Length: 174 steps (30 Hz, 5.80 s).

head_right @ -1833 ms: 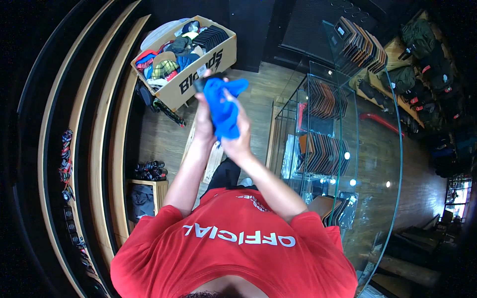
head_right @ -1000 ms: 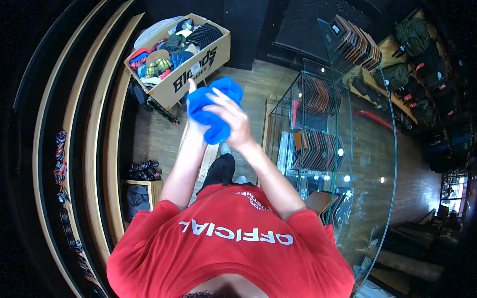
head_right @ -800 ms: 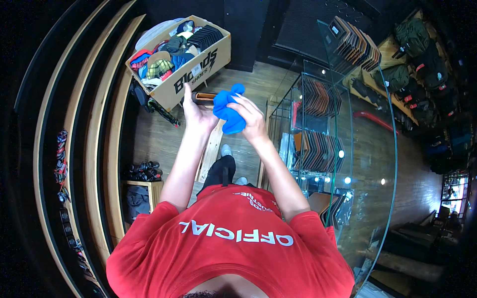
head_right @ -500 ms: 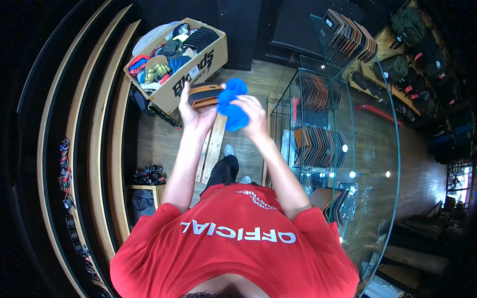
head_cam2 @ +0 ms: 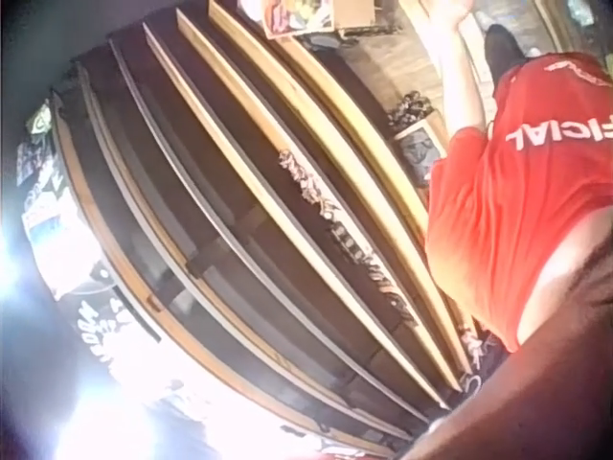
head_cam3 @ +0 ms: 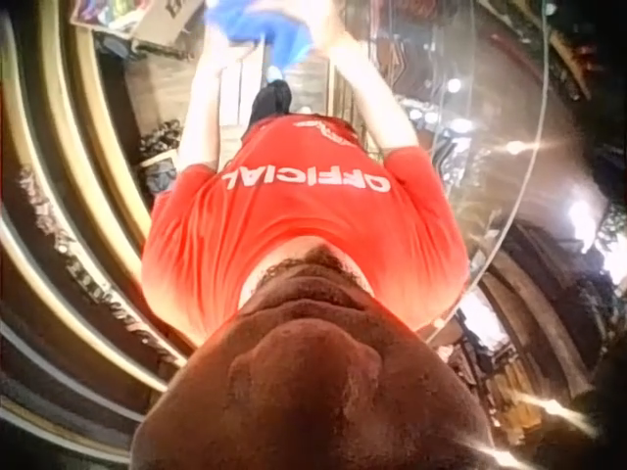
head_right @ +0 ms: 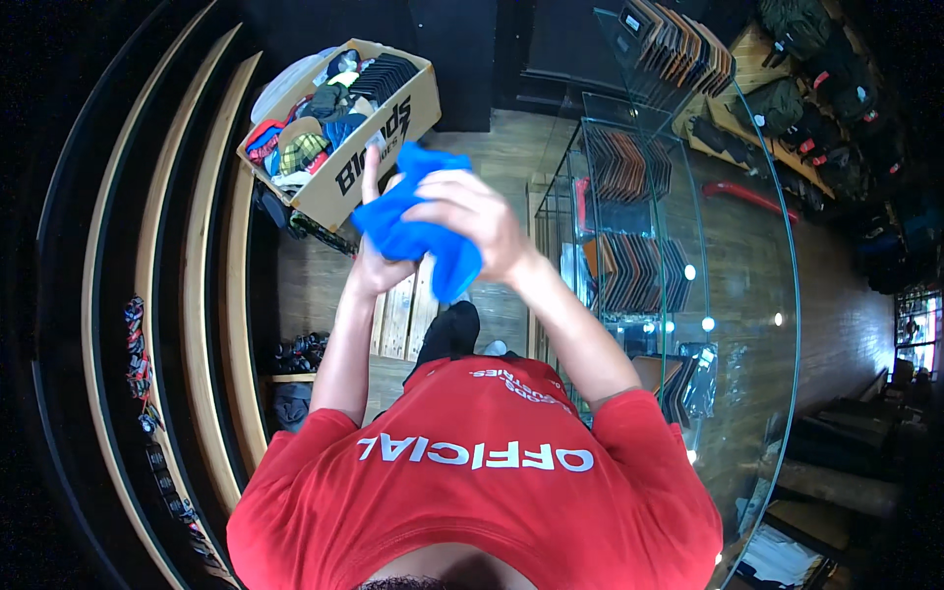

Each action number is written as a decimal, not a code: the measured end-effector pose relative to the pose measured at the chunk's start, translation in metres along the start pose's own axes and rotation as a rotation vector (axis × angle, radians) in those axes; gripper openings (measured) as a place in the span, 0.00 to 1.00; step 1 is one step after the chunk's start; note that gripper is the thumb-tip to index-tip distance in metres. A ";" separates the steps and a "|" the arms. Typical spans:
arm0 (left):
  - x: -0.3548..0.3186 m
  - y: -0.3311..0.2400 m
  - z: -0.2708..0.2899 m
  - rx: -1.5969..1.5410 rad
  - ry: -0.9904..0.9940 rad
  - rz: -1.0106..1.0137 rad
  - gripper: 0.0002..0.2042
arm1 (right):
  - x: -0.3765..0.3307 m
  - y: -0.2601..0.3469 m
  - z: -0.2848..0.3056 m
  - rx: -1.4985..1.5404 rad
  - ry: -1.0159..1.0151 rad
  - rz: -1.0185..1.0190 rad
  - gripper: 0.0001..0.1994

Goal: Organizing and cleaning leather wallets on a glass display counter in a retail environment.

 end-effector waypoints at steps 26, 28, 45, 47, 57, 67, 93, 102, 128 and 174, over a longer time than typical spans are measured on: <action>-0.018 0.084 -0.023 -0.589 -0.325 0.239 0.43 | -0.082 -0.068 0.008 -0.136 -0.166 -0.821 0.22; -0.017 0.082 -0.008 -0.895 -0.264 0.133 0.42 | -0.082 -0.063 0.013 -0.196 -0.100 -0.797 0.21; -0.006 0.110 -0.013 -1.203 -0.170 0.121 0.43 | -0.019 -0.024 -0.045 -0.207 -0.074 -0.579 0.22; 0.008 0.082 -0.026 -0.796 -0.427 0.092 0.48 | -0.018 -0.015 -0.045 -0.256 -0.043 -0.468 0.20; 0.023 0.036 0.021 -0.870 -0.312 -0.046 0.52 | -0.034 -0.024 0.011 -0.388 -0.256 -0.444 0.20; 0.026 0.028 0.033 -1.029 -0.346 -0.098 0.40 | -0.071 -0.015 -0.022 -0.295 -0.086 -0.368 0.17; 0.005 0.053 -0.012 -0.949 -0.232 0.235 0.46 | 0.007 0.001 -0.046 0.043 -0.126 -0.176 0.14; -0.011 0.061 -0.016 -0.808 -0.388 0.301 0.52 | 0.019 -0.056 -0.019 -0.206 -0.094 -0.143 0.09; 0.021 0.072 -0.015 -0.513 -0.507 0.367 0.23 | -0.053 -0.042 0.026 -0.160 -0.307 -0.570 0.10; -0.188 -0.053 0.032 -1.082 -0.632 0.205 0.21 | -0.077 0.128 -0.152 0.044 -0.199 -0.698 0.18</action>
Point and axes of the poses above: each hand's wrist, its own x-axis towards the middle knuckle, its own z-axis out of the back of the hand, y = z × x, the point moved 4 cm from there along x, towards the middle knuckle, and after that the axes turned 1 degree about -x, right-handed, at the moved point
